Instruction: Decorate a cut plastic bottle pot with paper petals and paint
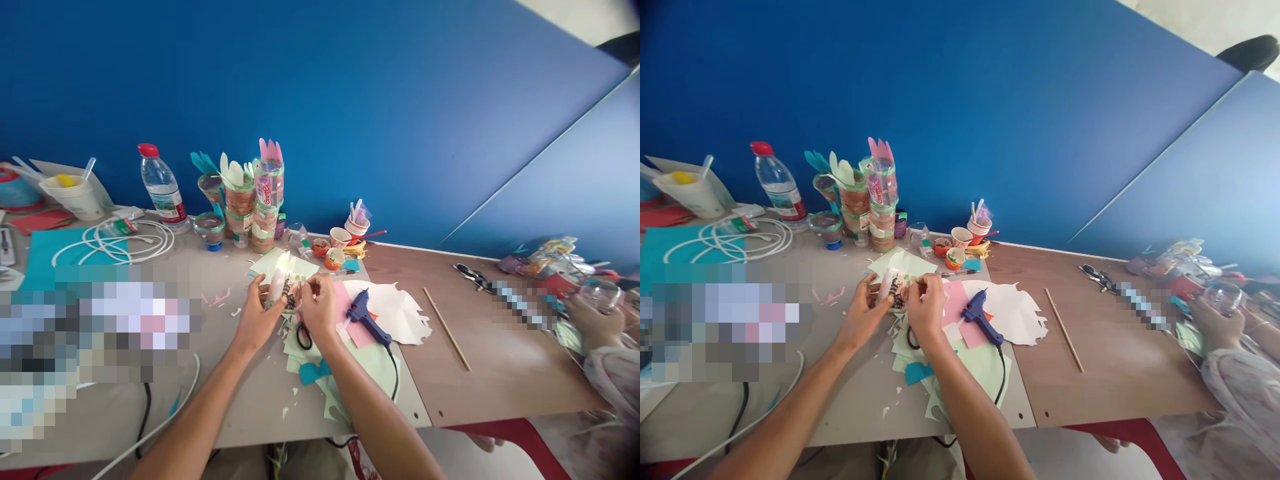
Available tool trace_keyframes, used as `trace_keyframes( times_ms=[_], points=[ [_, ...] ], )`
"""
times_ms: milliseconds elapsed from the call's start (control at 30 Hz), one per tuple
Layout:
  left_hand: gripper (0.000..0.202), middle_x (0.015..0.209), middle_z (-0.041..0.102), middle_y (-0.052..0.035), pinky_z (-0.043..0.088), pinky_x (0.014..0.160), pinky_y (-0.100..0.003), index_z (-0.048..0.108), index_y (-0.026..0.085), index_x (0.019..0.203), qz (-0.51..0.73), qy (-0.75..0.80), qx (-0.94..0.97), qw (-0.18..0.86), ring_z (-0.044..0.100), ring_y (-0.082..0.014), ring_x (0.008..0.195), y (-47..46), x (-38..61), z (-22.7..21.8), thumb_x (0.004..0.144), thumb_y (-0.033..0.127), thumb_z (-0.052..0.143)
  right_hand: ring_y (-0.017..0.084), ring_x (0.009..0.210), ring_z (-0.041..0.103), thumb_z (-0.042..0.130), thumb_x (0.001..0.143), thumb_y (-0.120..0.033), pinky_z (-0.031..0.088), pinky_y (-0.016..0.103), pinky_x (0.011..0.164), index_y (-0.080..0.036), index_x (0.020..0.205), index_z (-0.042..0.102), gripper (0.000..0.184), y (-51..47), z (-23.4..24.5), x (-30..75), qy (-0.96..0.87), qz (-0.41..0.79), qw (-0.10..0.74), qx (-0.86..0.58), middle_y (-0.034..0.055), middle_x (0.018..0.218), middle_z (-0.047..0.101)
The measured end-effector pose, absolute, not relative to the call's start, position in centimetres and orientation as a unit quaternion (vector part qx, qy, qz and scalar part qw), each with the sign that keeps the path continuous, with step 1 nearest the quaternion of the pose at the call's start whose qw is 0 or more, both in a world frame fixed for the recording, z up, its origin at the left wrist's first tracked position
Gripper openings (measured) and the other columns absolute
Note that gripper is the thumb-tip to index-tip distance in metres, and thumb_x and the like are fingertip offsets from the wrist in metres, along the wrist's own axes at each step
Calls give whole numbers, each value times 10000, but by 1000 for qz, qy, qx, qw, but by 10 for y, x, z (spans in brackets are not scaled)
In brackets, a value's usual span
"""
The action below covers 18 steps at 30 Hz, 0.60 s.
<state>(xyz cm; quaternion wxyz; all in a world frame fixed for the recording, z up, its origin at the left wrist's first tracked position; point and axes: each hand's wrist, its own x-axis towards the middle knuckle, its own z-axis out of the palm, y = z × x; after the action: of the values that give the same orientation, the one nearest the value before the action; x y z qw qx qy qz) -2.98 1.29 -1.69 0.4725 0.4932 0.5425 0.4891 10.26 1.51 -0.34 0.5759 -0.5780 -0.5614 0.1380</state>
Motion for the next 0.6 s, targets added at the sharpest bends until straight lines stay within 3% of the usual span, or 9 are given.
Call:
trace_keyframes(
  times_ms=[100, 267, 400, 600],
  points=[
    [694, 1197, 571, -123, 483, 818, -339, 321, 192, 1350, 494, 541, 469, 494, 602, -201, 995, 13, -29, -16, 747, 335, 633, 154, 673, 545, 442, 843, -213, 457, 291, 641, -199, 837, 501, 62, 14, -4, 105, -528, 204, 595, -571, 11, 746, 544],
    [692, 1207, 570, -120, 492, 768, -325, 316, 205, 1358, 497, 539, 463, 498, 609, -204, 983, 13, -29, -14, 752, 322, 630, 188, 855, 571, 381, 860, -153, 480, 342, 754, -194, 954, 595, 237, 3, -5, 108, -604, 111, 583, -532, 75, 914, 549],
    [700, 1214, 566, -122, 495, 767, -320, 313, 203, 1358, 506, 535, 462, 494, 612, -199, 978, 14, -29, -18, 748, 324, 636, 204, 888, 570, 375, 871, -112, 492, 358, 780, -204, 1037, 641, 326, -2, -5, 104, -676, 60, 540, -498, 94, 931, 543],
    [701, 1237, 554, -134, 491, 818, -329, 314, 182, 1355, 497, 553, 466, 480, 597, -201, 1014, 15, -32, -15, 750, 332, 635, 207, 885, 588, 388, 866, -102, 502, 363, 783, -214, 1068, 665, 360, 1, -5, 105, -682, 97, 533, -490, 94, 935, 572]
  ],
)
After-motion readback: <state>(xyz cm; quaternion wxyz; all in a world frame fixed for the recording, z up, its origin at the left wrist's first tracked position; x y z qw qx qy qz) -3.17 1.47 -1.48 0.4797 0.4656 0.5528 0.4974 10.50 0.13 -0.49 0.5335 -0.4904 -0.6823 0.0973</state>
